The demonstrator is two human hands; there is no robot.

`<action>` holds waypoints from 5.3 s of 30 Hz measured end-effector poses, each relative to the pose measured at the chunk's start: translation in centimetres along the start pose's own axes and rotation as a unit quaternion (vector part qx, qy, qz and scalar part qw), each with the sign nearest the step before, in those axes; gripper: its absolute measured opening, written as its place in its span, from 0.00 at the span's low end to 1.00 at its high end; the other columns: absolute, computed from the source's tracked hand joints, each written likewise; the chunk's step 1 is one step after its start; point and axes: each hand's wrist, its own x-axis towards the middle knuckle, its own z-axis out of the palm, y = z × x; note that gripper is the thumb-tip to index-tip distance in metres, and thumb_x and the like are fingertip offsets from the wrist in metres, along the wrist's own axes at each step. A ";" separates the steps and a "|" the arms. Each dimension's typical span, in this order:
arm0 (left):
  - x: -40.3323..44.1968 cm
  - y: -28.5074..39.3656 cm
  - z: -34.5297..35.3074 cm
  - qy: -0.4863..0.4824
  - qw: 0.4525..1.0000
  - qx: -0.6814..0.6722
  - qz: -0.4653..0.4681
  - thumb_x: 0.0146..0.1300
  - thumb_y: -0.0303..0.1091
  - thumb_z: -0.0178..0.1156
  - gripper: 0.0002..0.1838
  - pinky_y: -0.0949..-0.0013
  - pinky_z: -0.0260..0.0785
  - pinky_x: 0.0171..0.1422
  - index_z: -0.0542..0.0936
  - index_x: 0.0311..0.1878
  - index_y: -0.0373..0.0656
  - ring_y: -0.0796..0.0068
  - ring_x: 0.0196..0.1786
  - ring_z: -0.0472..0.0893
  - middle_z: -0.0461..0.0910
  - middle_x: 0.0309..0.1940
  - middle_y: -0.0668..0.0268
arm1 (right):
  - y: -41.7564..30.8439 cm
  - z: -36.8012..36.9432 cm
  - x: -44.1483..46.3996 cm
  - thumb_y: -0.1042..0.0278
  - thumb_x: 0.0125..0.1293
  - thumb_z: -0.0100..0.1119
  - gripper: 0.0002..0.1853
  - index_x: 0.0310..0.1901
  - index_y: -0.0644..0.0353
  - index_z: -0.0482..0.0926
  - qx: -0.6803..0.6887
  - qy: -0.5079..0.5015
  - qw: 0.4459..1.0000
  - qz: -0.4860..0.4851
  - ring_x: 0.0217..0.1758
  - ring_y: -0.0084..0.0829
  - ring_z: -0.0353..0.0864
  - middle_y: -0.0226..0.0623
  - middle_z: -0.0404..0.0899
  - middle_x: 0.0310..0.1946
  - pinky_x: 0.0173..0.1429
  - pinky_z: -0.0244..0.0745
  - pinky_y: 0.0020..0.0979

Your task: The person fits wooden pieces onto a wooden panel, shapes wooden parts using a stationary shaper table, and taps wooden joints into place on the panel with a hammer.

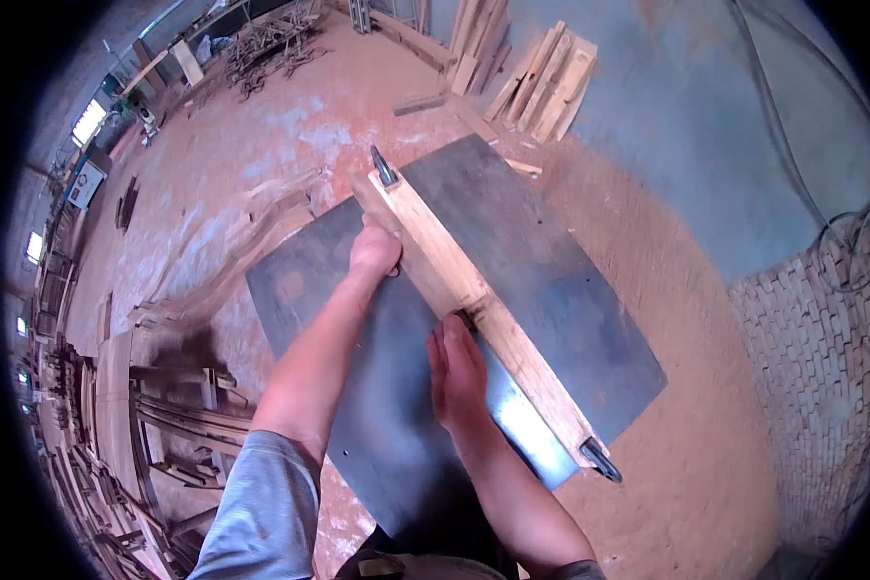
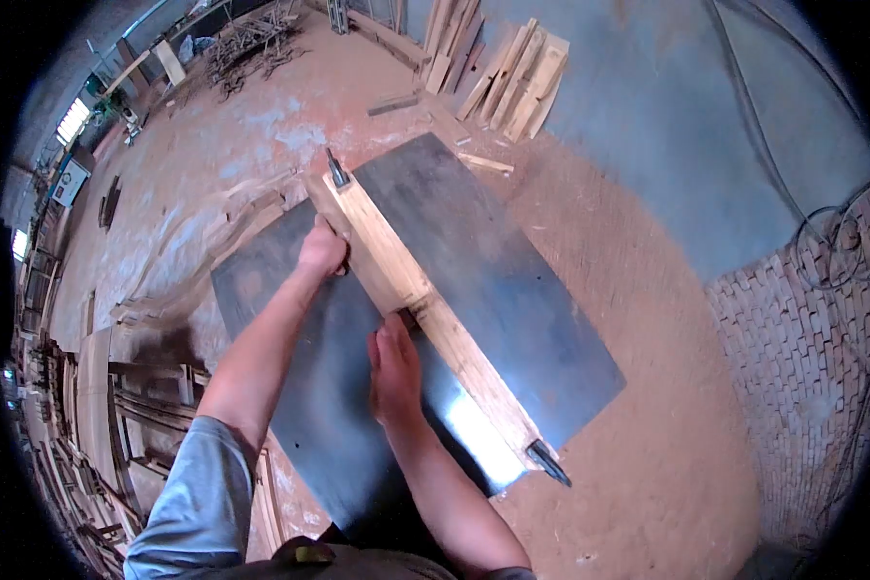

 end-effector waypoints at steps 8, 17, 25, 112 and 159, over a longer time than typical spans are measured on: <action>3.3 0.0 -1.4 0.036 0.994 0.092 -0.047 0.55 0.45 0.61 0.39 0.62 0.74 0.57 0.60 0.64 0.28 0.54 0.53 0.81 0.81 0.49 0.46 | 3.9 3.8 4.3 0.61 0.74 0.54 0.22 0.63 0.66 0.69 -0.124 -0.136 0.981 0.052 0.64 0.29 0.70 0.34 0.73 0.57 0.71 0.65 0.38; -5.0 -7.3 -7.9 -0.138 0.930 -0.340 -0.009 0.51 0.26 0.57 0.08 0.68 0.72 0.31 0.77 0.36 0.41 0.76 0.26 0.76 0.75 0.24 0.67 | -7.3 -8.2 -12.4 0.63 0.75 0.50 0.21 0.66 0.61 0.68 -0.235 -0.164 0.957 -0.041 0.45 0.40 0.84 0.50 0.80 0.47 0.51 0.82 0.41; -25.5 -4.6 2.2 0.027 0.852 0.157 0.498 0.46 0.22 0.63 0.18 0.53 0.68 0.68 0.77 0.44 0.44 0.51 0.52 0.78 0.77 0.42 0.58 | -13.8 -18.7 -23.9 0.47 0.72 0.54 0.28 0.62 0.61 0.69 0.021 -0.006 1.000 0.009 0.51 0.50 0.83 0.54 0.75 0.57 0.46 0.86 0.50; -10.7 -16.2 -7.6 -0.276 0.763 -0.577 0.091 0.61 0.23 0.53 0.25 0.69 0.81 0.42 0.69 0.64 0.37 0.72 0.43 0.84 0.81 0.46 0.61 | -1.2 -4.3 -11.9 0.72 0.75 0.49 0.16 0.60 0.65 0.73 -0.305 -0.119 0.944 0.034 0.54 0.41 0.82 0.49 0.80 0.54 0.55 0.80 0.38; -26.0 -78.0 -46.1 0.243 0.865 0.308 -0.312 0.63 0.40 0.55 0.35 0.47 0.47 0.79 0.62 0.72 0.38 0.50 0.77 0.55 0.57 0.74 0.51 | 66.5 47.0 -3.6 0.50 0.73 0.52 0.13 0.44 0.50 0.73 -0.337 -0.333 0.801 0.365 0.40 0.36 0.77 0.35 0.77 0.37 0.50 0.75 0.43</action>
